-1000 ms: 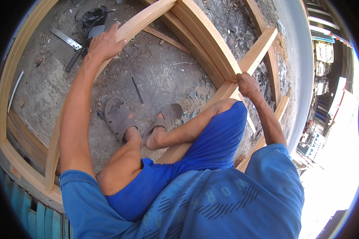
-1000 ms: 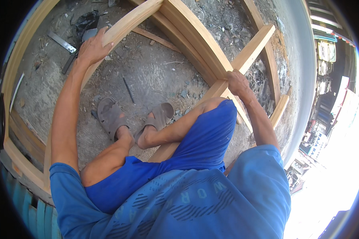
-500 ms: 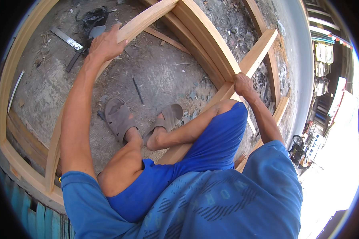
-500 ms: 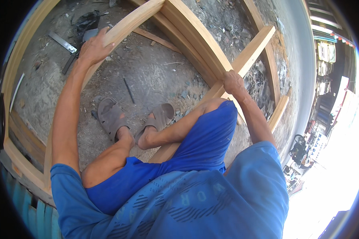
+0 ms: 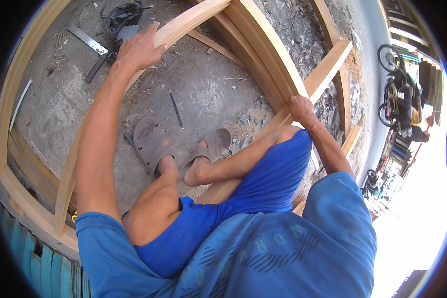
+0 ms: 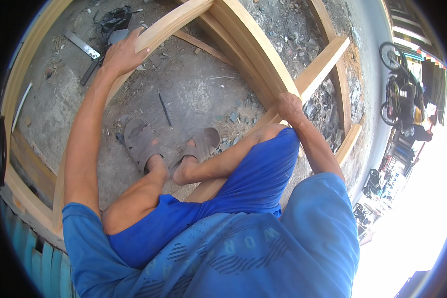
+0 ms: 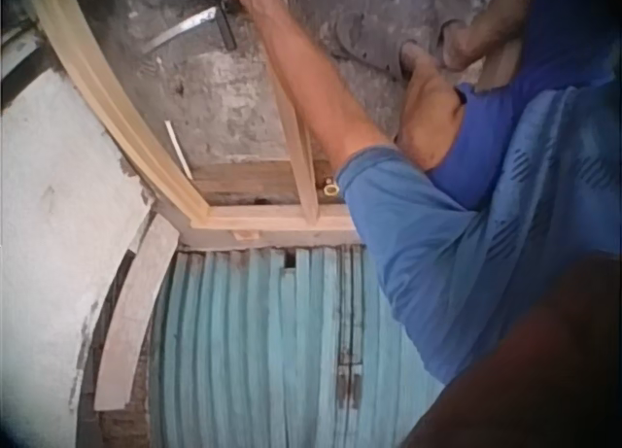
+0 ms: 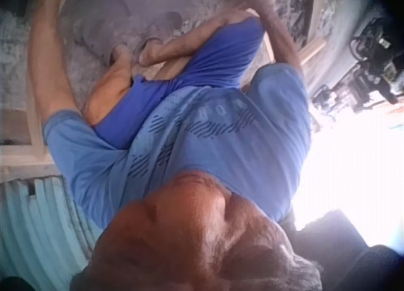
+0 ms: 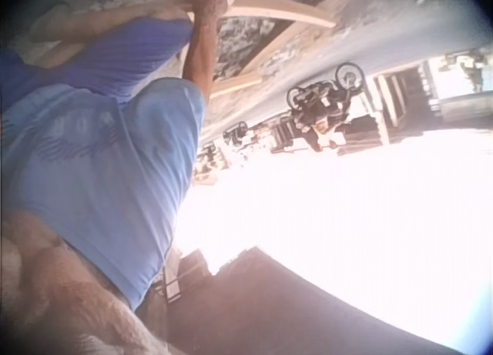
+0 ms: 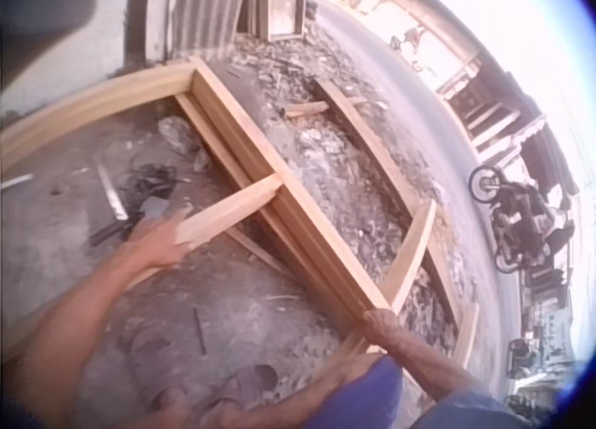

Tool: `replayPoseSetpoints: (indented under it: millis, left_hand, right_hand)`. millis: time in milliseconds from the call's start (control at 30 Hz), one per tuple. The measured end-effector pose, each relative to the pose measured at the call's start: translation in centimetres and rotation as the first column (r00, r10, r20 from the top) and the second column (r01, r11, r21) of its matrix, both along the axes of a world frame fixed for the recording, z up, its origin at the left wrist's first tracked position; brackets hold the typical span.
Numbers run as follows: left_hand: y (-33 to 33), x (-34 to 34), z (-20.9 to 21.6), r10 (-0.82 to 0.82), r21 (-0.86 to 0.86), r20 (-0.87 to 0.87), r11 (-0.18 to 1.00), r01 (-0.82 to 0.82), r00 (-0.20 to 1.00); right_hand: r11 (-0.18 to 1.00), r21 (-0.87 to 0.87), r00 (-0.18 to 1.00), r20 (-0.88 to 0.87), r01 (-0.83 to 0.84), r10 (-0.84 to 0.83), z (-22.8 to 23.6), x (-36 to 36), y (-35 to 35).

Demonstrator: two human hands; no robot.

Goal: The person constructs a wooden frame by applying adhesive, fitting wooden beams together, and using a chisel and hammer to adjust the joints, followed by measuring with a tape measure.

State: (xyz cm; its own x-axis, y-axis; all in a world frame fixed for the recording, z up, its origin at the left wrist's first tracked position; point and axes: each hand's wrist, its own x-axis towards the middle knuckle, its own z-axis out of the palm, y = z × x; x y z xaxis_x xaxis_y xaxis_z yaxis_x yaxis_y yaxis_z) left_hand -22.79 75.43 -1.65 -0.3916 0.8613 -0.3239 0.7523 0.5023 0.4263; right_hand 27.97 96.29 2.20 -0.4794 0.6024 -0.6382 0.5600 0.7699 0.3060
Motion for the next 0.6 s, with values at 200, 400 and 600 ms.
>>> replayPoseSetpoints:
  millis: [200, 400, 600]
  left_hand:
    - [-0.6, -0.2, -0.1, 0.006, -0.001, -0.045, 1.0, -0.006, 0.999]
    - [-0.3, -0.1, -0.1, 0.011, -0.002, -0.041, 1.0, -0.011, 0.999]
    - [0.2, 0.1, 0.2, 0.001, -0.025, -0.033, 1.0, -0.001, 0.999]
  right_hand:
    - [0.995, 0.041, 0.995, 0.028, 0.094, -0.096, 2.6, -1.4, -0.9]
    - [0.981, 0.09, 0.979, -0.126, 0.174, -0.162, 5.9, -0.3, 2.3]
    - [0.971, 0.01, 0.963, -0.134, 0.238, -0.235, 6.3, 2.0, 3.5]
